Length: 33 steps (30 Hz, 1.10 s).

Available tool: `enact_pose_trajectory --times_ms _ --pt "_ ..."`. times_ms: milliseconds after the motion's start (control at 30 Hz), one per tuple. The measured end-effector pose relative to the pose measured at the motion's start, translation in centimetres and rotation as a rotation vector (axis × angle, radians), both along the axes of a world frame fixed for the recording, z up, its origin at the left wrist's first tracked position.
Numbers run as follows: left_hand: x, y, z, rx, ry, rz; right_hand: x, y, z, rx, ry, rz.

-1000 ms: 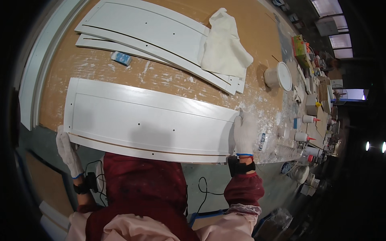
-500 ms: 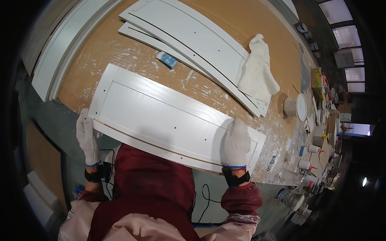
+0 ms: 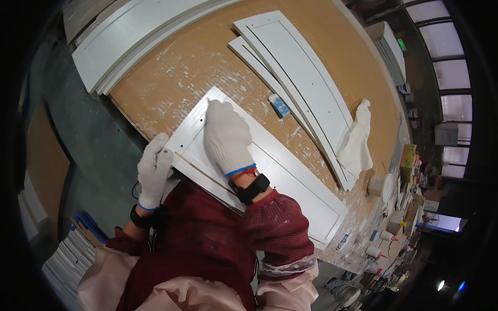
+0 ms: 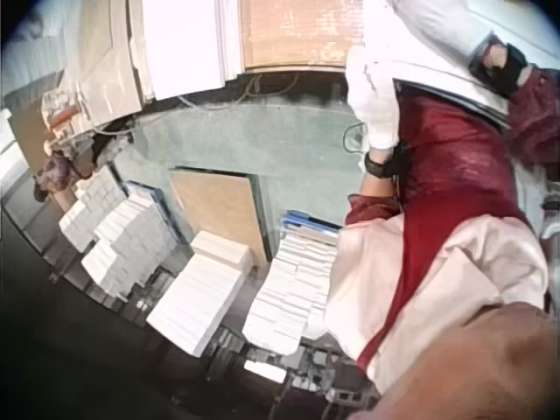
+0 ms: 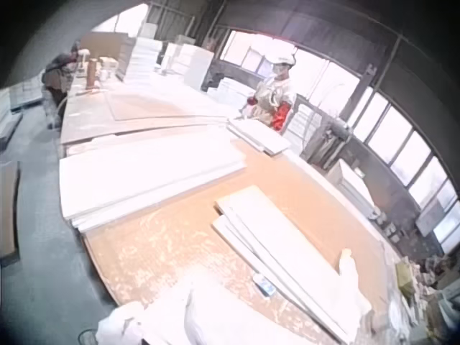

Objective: Cleaning and inspecting white wooden cabinet door panels at a workbench.

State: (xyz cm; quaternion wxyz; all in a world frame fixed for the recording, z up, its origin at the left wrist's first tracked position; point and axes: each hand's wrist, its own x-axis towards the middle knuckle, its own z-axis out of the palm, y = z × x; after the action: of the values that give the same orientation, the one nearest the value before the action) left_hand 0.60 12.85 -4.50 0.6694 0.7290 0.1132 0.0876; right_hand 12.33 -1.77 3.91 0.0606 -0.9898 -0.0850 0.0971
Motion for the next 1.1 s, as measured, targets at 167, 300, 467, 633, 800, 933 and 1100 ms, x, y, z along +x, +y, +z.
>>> enact_pose_trajectory --times_ms 167,300,467,633,800,933,1100 --pt "-0.5 0.5 0.1 -0.064 0.082 -0.005 -0.2 0.9 0.2 0.152 0.059 0.597" --pt "-0.4 0.1 -0.5 0.012 0.058 -0.054 3.2 -1.0 0.8 -0.006 -0.127 0.100" --pt "-1.4 0.1 -1.0 -0.396 0.167 -0.031 -1.5 2.6 0.3 -0.111 0.107 0.537" --pt "-0.6 0.1 0.3 -0.527 0.161 0.194 -2.5 0.6 0.1 0.142 0.233 0.640" --pt "0.2 1.8 -0.1 -0.515 0.065 0.236 4.3 -1.3 -0.1 0.039 -0.051 0.008" --pt "0.0 2.6 -0.5 -0.421 0.061 0.238 5.4 -3.4 0.2 0.050 -0.180 0.070" --pt "-0.8 2.4 0.5 -0.247 0.010 0.254 5.9 -4.6 0.6 0.407 -0.072 -0.001"
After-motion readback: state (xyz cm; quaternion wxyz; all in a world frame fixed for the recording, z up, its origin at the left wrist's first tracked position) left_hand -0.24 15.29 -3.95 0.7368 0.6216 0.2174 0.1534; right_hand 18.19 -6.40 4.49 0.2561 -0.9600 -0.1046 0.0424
